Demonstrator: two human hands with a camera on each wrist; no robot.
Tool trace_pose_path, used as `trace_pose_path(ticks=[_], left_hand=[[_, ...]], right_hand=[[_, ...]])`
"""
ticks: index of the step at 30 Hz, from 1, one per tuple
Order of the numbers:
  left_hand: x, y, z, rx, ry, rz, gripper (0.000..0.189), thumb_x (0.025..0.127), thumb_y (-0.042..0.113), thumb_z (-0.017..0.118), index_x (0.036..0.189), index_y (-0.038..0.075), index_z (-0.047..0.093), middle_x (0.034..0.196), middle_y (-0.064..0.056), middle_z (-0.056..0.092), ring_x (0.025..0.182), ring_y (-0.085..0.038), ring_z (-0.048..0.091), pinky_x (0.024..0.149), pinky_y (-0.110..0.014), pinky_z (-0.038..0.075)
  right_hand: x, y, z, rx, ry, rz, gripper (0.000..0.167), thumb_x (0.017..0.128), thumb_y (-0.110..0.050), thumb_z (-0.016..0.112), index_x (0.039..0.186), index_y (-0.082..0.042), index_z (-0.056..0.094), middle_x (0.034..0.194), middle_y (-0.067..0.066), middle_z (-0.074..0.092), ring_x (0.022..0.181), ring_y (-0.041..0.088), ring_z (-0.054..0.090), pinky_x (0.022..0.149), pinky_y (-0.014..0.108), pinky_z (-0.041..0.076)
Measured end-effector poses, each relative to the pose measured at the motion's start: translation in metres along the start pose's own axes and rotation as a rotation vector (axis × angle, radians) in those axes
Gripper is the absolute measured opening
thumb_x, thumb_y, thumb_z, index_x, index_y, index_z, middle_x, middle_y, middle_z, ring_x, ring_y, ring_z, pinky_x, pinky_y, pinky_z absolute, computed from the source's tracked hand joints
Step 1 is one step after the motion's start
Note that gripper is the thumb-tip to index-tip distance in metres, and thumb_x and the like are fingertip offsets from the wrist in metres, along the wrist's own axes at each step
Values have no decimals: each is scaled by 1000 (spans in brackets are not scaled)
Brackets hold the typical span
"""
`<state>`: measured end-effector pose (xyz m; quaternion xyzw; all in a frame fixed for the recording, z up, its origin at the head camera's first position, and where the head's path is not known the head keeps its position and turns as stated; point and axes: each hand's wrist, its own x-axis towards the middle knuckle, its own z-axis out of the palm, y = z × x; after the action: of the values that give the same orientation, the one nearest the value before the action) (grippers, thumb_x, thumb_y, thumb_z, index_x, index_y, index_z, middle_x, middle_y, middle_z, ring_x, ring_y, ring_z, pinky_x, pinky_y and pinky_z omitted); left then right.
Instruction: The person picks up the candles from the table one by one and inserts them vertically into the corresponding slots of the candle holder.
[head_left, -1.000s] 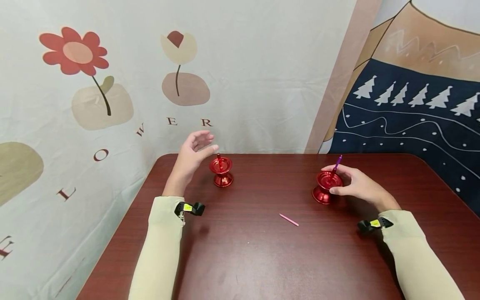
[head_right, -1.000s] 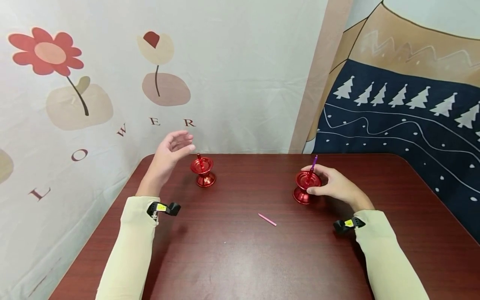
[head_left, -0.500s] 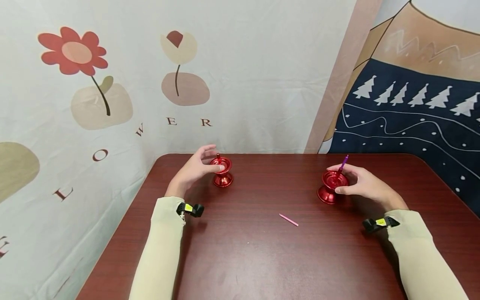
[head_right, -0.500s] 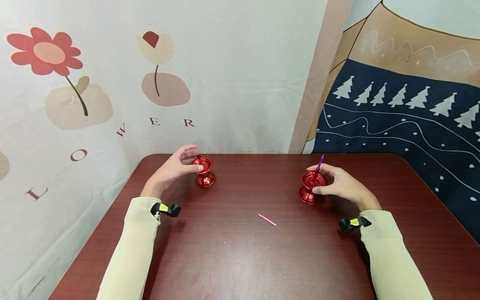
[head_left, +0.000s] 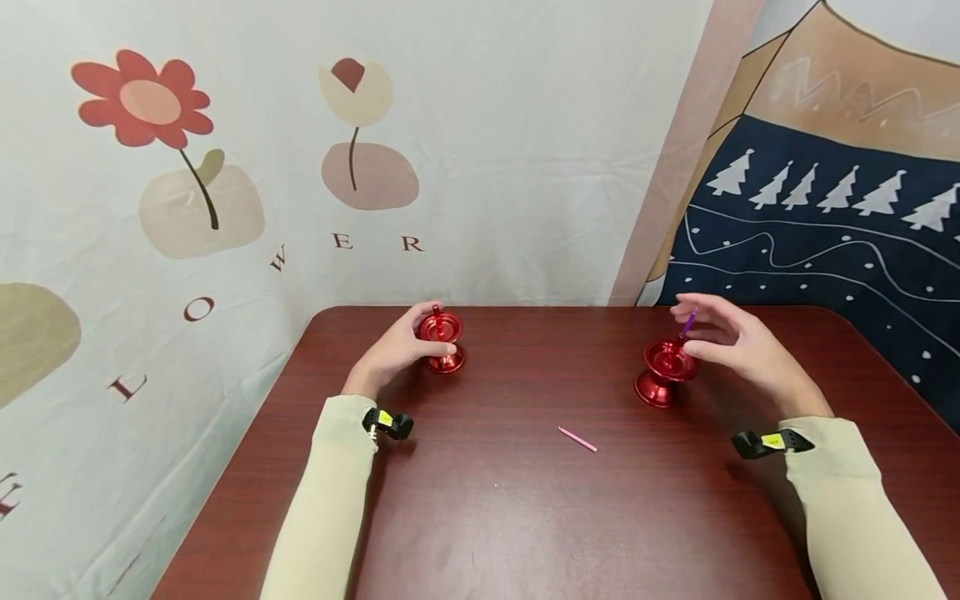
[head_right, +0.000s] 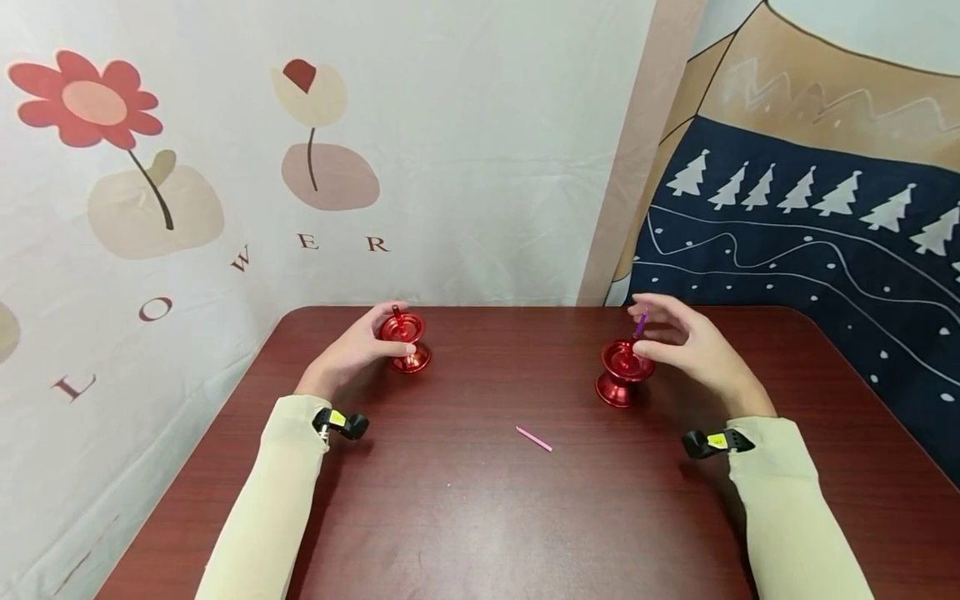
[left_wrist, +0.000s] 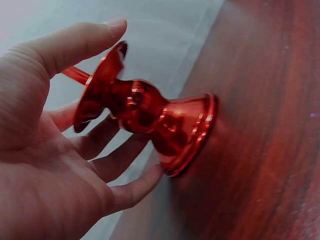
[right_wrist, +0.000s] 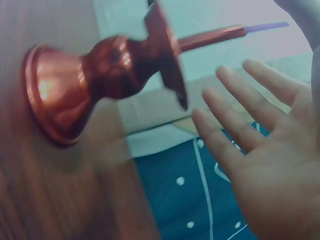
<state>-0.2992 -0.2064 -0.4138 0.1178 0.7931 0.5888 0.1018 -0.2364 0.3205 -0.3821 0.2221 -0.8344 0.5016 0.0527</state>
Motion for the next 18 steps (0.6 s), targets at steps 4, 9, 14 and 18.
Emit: trace_pose_path(ticks=[4,9,14,18], left_hand=[[1,-1,3,23,22,11,81,94,3,83,164,3,42,161,-20,48,140,-38,53,115,-47,49],[2,0,4,16,37,5,80,94,2,83,163,2,44,161,-20,48,140,-38,54,115,-46,49],[3,-1,5,14,39,3,81,94,3,83,163,0,42,160,-22,50,140,-39,54,116,-47,49],[3,1,7,30,33,0,81,94,5,84,163,0,42,157,-22,51,140,-40,55,117,-50,49]], right_hand=[[2,-14,1,14,107,-53,67,100,7,74,161,-8,52,140,-7,67,127,8,63,102,13,50],[4,-32,4,0,221,-148,69,96,16,73,159,-4,54,144,2,66,132,13,61,105,14,49],[6,-50,10,-36,316,-267,66,90,22,75,152,4,59,145,7,65,135,15,60,111,18,47],[7,-60,17,-61,332,-348,66,84,25,77,145,8,62,141,11,66,133,16,62,113,20,47]])
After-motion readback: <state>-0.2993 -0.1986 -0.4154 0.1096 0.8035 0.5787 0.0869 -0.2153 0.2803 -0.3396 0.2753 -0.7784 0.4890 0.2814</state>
